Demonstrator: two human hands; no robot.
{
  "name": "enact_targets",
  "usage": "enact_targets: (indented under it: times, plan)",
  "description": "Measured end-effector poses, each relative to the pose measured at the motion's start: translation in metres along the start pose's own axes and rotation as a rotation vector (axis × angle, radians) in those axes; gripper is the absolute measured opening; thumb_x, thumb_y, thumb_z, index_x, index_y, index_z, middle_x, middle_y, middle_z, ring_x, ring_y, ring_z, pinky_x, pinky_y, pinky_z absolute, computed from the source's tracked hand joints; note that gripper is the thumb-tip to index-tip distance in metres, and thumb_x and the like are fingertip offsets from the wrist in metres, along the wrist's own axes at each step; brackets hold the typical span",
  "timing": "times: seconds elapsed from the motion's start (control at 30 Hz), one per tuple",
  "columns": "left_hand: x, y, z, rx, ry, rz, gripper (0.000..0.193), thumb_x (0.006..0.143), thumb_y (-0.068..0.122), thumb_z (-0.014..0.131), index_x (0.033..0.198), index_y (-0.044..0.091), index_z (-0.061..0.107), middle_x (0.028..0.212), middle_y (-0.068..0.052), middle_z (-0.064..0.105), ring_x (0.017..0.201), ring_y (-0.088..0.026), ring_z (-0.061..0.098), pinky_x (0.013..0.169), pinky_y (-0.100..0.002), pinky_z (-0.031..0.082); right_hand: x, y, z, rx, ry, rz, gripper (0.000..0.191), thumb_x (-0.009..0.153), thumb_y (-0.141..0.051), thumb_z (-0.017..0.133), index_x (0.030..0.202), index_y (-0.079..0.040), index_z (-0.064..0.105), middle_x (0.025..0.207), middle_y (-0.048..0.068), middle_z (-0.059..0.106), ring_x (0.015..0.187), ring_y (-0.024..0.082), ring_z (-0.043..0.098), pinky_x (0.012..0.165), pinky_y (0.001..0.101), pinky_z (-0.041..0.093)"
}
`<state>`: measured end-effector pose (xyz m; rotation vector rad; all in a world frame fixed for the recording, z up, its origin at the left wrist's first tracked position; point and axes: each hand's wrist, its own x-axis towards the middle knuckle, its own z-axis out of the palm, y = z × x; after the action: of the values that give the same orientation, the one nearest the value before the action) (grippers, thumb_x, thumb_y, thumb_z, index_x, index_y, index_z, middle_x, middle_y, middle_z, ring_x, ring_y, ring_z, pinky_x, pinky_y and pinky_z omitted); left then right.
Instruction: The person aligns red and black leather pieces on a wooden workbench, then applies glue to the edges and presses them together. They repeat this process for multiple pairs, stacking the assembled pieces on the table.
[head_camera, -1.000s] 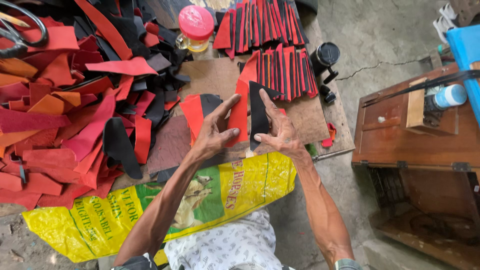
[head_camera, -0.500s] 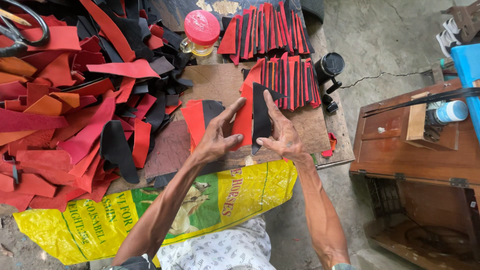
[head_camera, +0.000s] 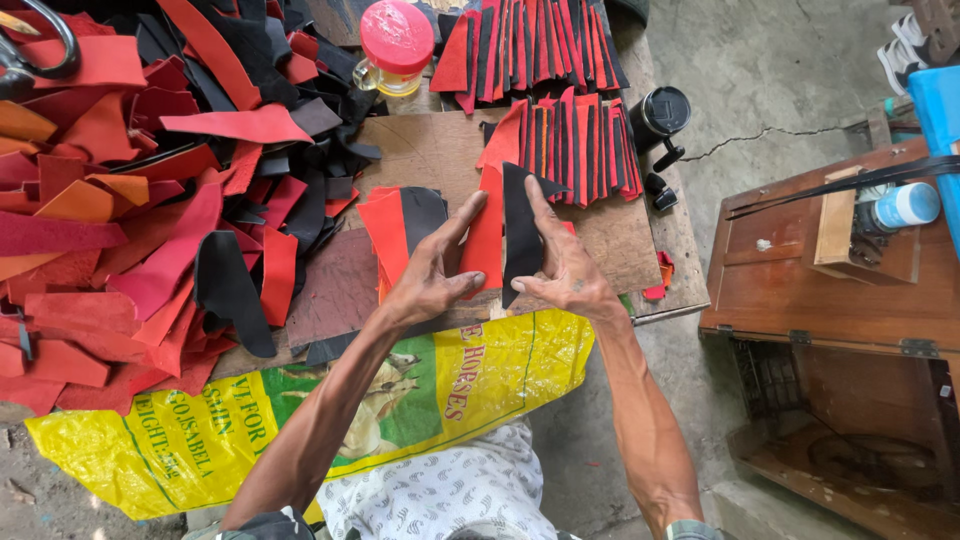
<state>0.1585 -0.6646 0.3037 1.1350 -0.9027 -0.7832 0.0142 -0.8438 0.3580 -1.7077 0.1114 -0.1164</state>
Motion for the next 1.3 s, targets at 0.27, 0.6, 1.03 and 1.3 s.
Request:
enact_targets:
  times: [0.27, 0.6, 1.03, 1.3]
  plan:
    - [-0.05, 0.004, -0.047, -0.085, 0.264, -0.023, 0.069, 0.093, -0.006, 0.064, 0.158, 0.001, 0.039, 0.159, -0.013, 0.048, 0.143, -0.02, 0.05, 0.12, -0.033, 0.04, -0.005, 0.061, 0.005, 0.016, 0.028, 0.275, 0.109, 0.077, -0.006, 0.08, 0.166, -0.005, 0.017, 0.17, 0.019, 0.021, 0.157, 0.031, 0.019, 0.128, 0.0434, 0.016]
    - [-0.148, -0.003, -0.085, 0.681, 0.555, -0.118, 0.048, 0.087, -0.008, 0.066, 0.133, 0.001, 0.063, 0.131, -0.016, 0.066, 0.12, -0.03, 0.066, 0.102, -0.036, 0.054, -0.005, 0.074, 0.05, -0.697, 0.175, 0.141, 0.065, 0.081, -0.003, 0.08, 0.141, -0.008, 0.059, 0.108, 0.011, 0.057, 0.075, 0.019, 0.056, 0.068, 0.0334, 0.05]
    - [-0.003, 0.043, -0.194, 0.897, 0.425, 0.28, 0.034, 0.1, 0.001, 0.072, 0.132, 0.001, 0.063, 0.119, -0.018, 0.066, 0.114, -0.035, 0.063, 0.097, -0.044, 0.053, 0.098, 0.032, 0.017, -0.257, 0.303, -0.005, 0.072, 0.093, 0.003, 0.075, 0.158, -0.003, 0.045, 0.121, 0.012, 0.069, 0.107, 0.017, 0.066, 0.092, 0.0338, 0.056]
    - [0.222, -0.039, -0.252, 1.296, 0.021, 0.216, 0.095, 0.061, 0.033, 0.093, 0.138, -0.003, 0.049, 0.128, -0.026, 0.052, 0.119, -0.046, 0.051, 0.091, -0.059, 0.048, 0.319, 0.169, 0.006, -0.511, 0.336, -0.311, 0.139, 0.074, -0.012, 0.101, 0.166, -0.012, -0.004, 0.15, 0.024, 0.05, 0.138, 0.034, 0.055, 0.119, 0.0453, 0.048]
